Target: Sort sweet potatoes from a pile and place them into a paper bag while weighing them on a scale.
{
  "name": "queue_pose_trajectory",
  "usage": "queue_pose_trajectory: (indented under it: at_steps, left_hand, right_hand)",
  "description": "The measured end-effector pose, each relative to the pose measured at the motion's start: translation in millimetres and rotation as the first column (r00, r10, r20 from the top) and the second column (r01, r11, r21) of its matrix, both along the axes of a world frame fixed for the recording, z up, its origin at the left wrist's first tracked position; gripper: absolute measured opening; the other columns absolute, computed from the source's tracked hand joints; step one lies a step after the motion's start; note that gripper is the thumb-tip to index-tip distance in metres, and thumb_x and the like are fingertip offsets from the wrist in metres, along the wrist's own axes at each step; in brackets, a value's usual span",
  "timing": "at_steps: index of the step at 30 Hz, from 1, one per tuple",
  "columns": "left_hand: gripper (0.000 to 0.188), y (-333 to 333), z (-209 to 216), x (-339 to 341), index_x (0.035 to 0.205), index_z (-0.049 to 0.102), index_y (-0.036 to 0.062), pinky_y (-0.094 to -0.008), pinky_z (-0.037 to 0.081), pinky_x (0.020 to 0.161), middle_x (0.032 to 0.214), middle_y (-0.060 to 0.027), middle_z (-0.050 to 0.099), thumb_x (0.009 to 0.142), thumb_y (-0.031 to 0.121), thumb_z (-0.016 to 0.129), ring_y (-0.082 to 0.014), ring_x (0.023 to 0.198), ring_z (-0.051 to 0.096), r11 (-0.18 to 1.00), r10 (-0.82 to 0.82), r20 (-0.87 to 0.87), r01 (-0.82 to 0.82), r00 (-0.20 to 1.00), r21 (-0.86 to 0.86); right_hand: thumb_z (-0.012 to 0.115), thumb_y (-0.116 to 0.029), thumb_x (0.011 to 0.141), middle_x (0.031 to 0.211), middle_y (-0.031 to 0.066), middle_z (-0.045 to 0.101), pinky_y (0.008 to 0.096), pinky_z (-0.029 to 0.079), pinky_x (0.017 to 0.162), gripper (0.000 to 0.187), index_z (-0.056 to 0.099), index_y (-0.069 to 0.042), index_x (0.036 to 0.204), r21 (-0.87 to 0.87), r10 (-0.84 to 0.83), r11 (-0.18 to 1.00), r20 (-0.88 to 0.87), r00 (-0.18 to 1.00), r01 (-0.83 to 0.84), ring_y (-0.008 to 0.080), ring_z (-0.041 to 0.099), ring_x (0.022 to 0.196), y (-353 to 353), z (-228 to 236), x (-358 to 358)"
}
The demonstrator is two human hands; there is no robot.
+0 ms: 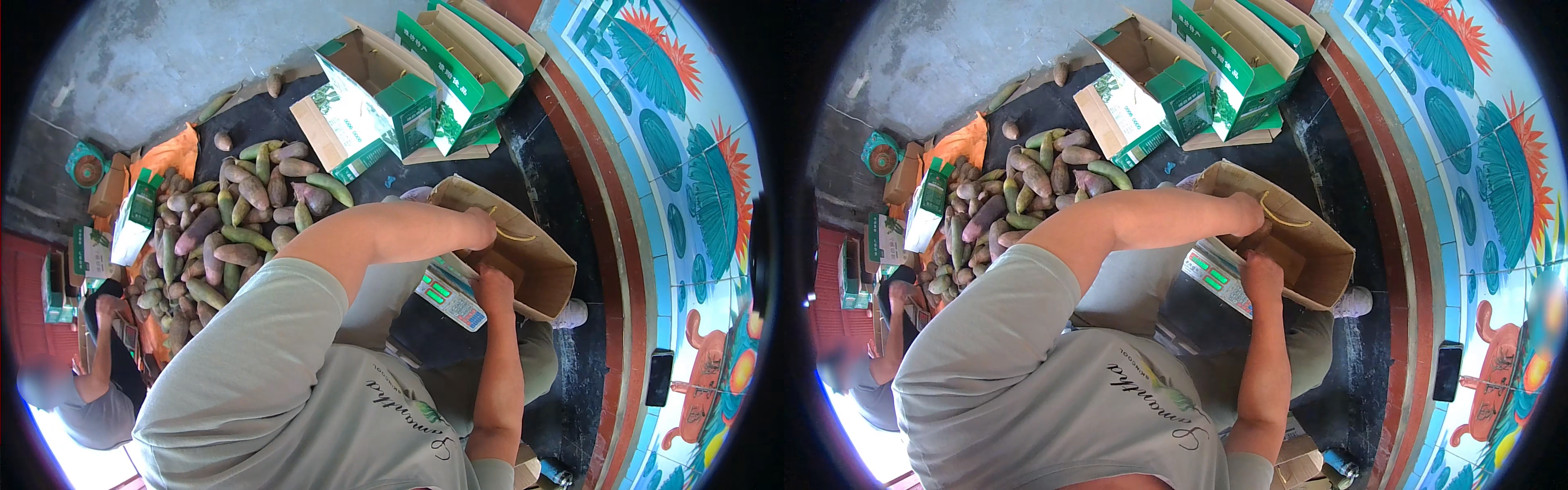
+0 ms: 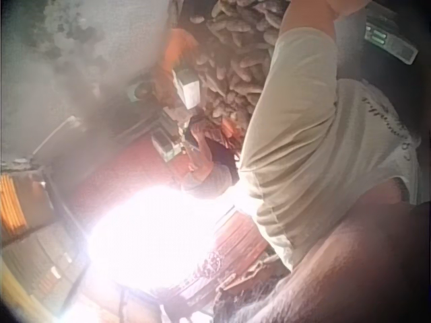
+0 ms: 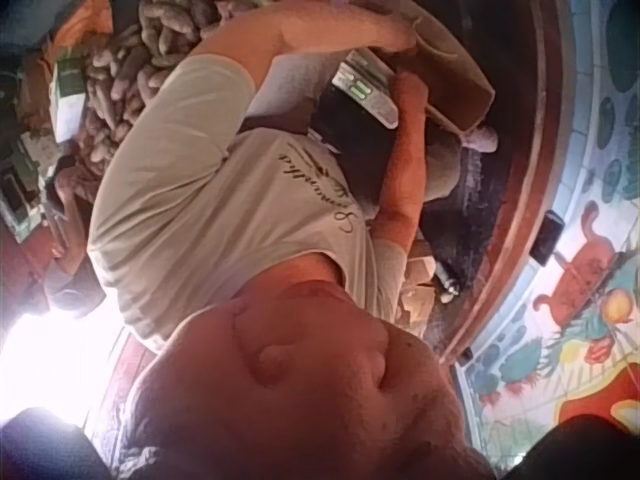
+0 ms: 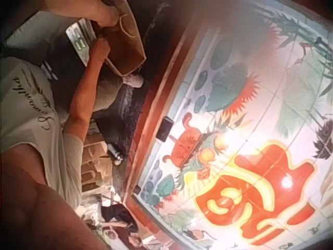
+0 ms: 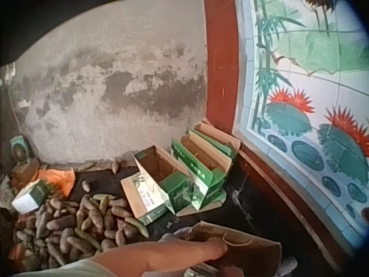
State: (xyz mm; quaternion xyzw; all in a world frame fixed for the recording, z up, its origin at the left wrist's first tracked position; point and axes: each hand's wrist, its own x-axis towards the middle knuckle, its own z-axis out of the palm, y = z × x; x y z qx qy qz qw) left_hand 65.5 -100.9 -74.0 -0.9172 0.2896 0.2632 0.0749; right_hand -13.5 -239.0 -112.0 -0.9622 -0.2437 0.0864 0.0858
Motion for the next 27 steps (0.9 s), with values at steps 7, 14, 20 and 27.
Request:
queue_pose_trajectory:
  at_steps: [7,14,20,27]
  left_hand:
    - [0.027,1,18,-4,0.103,0.067,0.0075,-0.0367,0.050,0.078,0.106,-0.0085,0.065,0.080,0.015,0.055,-0.0230,0.100,0.062,0.997,0.023,0.022,-0.021,1.000,-0.072]
    - [0.022,9,17,3,0.092,0.069,0.0072,-0.0380,0.051,0.072,0.094,-0.0105,0.067,0.075,0.015,0.058,-0.0260,0.088,0.065,0.955,0.114,0.155,-0.065,0.981,-0.288]
    - [0.018,30,29,6,0.086,0.069,0.0117,-0.0412,0.051,0.070,0.084,-0.0132,0.066,0.074,0.021,0.059,-0.0297,0.082,0.064,0.838,0.234,0.251,-0.064,0.939,-0.542]
    - [0.019,109,54,-7,0.092,0.062,0.0107,-0.0414,0.049,0.069,0.080,-0.0131,0.063,0.079,0.024,0.057,-0.0313,0.076,0.061,0.516,0.536,0.258,-0.070,0.804,-0.854]
  right_hand:
    - [0.057,-0.013,0.074,0.079,0.0147,0.065,0.0414,0.051,0.067,0.013,0.063,-0.009,0.085,-0.006,0.021,1.000,0.034,0.999,-0.021,0.0304,0.064,0.074,-1,2,-2]
    - [0.067,-0.021,0.071,0.083,0.0158,0.064,0.0423,0.050,0.071,0.022,0.060,-0.006,0.085,-0.033,-0.028,0.999,-0.028,0.999,0.028,0.0324,0.062,0.080,1,-2,-2]
    - [0.064,-0.018,0.073,0.086,0.0156,0.064,0.0416,0.050,0.071,0.022,0.062,-0.009,0.092,-0.041,-0.013,0.999,-0.037,0.999,0.012,0.0313,0.062,0.082,4,6,-2]
    - [0.063,-0.017,0.074,0.089,0.0140,0.064,0.0414,0.049,0.073,0.022,0.064,-0.010,0.095,-0.008,-0.008,1.000,-0.060,0.998,0.008,0.0308,0.062,0.084,0,1,-1]
